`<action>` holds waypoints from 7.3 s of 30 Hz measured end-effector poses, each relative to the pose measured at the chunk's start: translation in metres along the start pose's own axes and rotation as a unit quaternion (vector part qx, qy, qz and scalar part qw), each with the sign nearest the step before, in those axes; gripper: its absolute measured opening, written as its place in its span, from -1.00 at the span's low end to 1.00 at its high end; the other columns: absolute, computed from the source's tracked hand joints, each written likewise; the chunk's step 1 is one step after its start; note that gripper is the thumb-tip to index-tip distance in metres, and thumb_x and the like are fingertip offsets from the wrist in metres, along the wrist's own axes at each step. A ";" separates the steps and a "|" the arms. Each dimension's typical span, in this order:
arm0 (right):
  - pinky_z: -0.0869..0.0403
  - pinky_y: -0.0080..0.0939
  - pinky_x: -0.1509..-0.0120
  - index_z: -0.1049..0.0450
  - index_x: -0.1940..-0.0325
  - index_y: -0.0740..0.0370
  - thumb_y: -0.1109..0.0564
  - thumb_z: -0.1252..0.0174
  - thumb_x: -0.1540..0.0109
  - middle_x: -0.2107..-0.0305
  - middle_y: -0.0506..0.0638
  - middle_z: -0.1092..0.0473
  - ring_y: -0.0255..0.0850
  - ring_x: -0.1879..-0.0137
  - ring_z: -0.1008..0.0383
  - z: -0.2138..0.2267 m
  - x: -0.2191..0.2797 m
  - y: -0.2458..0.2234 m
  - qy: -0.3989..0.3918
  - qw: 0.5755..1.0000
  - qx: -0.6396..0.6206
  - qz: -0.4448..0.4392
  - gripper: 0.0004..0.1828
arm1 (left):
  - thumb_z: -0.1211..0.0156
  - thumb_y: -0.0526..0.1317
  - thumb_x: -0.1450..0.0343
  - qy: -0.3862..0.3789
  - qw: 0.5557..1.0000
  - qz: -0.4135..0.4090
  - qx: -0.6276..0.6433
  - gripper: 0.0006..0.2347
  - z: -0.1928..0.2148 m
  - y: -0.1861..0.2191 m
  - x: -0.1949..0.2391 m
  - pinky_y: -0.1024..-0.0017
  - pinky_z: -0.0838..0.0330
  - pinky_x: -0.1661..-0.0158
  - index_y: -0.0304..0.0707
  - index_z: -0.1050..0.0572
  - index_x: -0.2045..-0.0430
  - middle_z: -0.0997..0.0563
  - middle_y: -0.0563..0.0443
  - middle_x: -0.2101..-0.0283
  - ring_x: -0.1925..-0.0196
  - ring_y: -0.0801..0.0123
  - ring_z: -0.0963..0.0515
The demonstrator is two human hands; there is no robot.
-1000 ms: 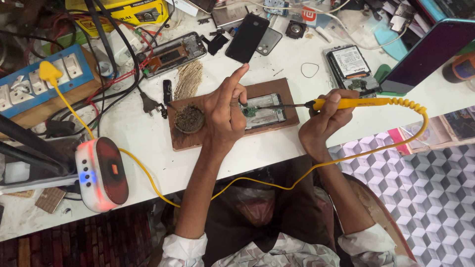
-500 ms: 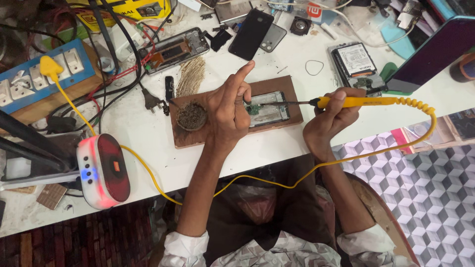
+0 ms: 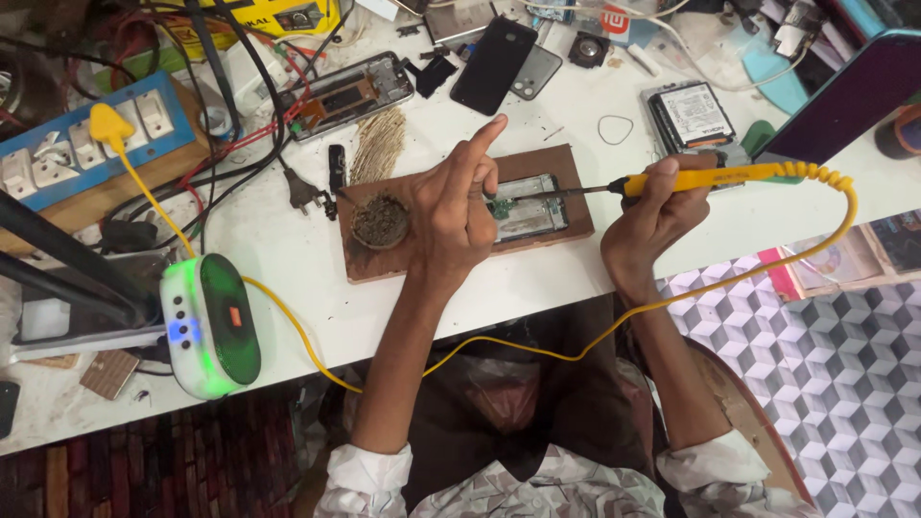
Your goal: The person uses a soldering iron and a screwdriver to work on a small circuit board placed on a wooden board. They repeatedly apply heat to specific points on the board while using the screwdriver to adjust or remove components.
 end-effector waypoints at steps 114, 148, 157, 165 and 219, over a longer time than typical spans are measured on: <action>-0.26 -0.24 0.43 -0.42 0.08 0.40 0.25 -0.15 -0.45 0.60 0.03 -0.38 -0.25 0.57 -0.39 -0.031 -0.037 -0.137 -0.290 0.948 0.037 0.125 -0.88 | -0.36 -0.09 -0.53 -0.038 0.820 0.137 -0.554 -0.63 0.025 0.062 0.119 0.18 -0.08 0.05 -0.24 -0.49 -0.18 -0.60 0.17 0.32 0.10 0.29 -0.40; -0.21 -0.40 0.49 -0.24 -0.11 0.25 -0.06 0.01 -0.53 0.28 0.07 -0.32 -0.37 0.52 -0.20 0.015 0.029 -0.004 0.077 0.971 -0.208 -0.089 -0.68 | -0.19 -0.09 -0.50 -0.127 0.899 0.008 -0.419 -0.75 -0.018 0.063 0.082 0.21 -0.04 -0.07 0.01 -0.53 -0.06 -0.49 0.26 -0.06 -0.13 0.36 -0.28; -0.16 -0.44 0.51 -0.22 -0.12 0.28 -0.05 0.07 -0.54 0.35 0.03 -0.31 -0.40 0.59 -0.20 0.014 0.043 -0.008 0.088 0.983 -0.157 -0.029 -0.68 | -0.24 -0.26 -0.35 -0.235 0.826 -0.075 -0.507 -0.70 -0.049 0.065 0.089 0.46 -0.24 0.24 -0.10 -0.55 0.02 -0.55 0.23 0.02 -0.01 0.46 -0.47; -0.14 -0.44 0.49 -0.24 -0.09 0.30 0.08 0.04 -0.52 0.44 -0.03 -0.25 -0.44 0.57 -0.15 0.009 0.040 -0.015 0.075 0.982 -0.162 -0.065 -0.78 | -0.26 -0.34 -0.24 -0.200 0.890 -0.034 -0.409 -0.74 -0.045 0.064 0.068 0.34 -0.32 0.27 -0.23 -0.61 0.19 -0.56 0.14 0.21 0.21 0.31 -0.49; -0.11 -0.47 0.52 -0.28 -0.05 0.28 0.17 0.04 -0.45 0.58 -0.17 -0.21 -0.50 0.58 -0.10 0.009 0.039 -0.003 0.036 0.976 -0.193 -0.090 -0.86 | -0.32 -0.38 -0.38 -0.078 0.885 -0.180 -0.422 -0.82 -0.009 0.060 0.091 0.42 -0.22 0.39 -0.25 -0.64 0.16 -0.58 0.11 0.39 0.50 0.43 -0.42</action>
Point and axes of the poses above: each hand's wrist, its own x-axis away from the middle knuckle, its own z-axis out of the back of the hand, y = z × x, the point moved 4 cm from there along -x, towards the middle knuckle
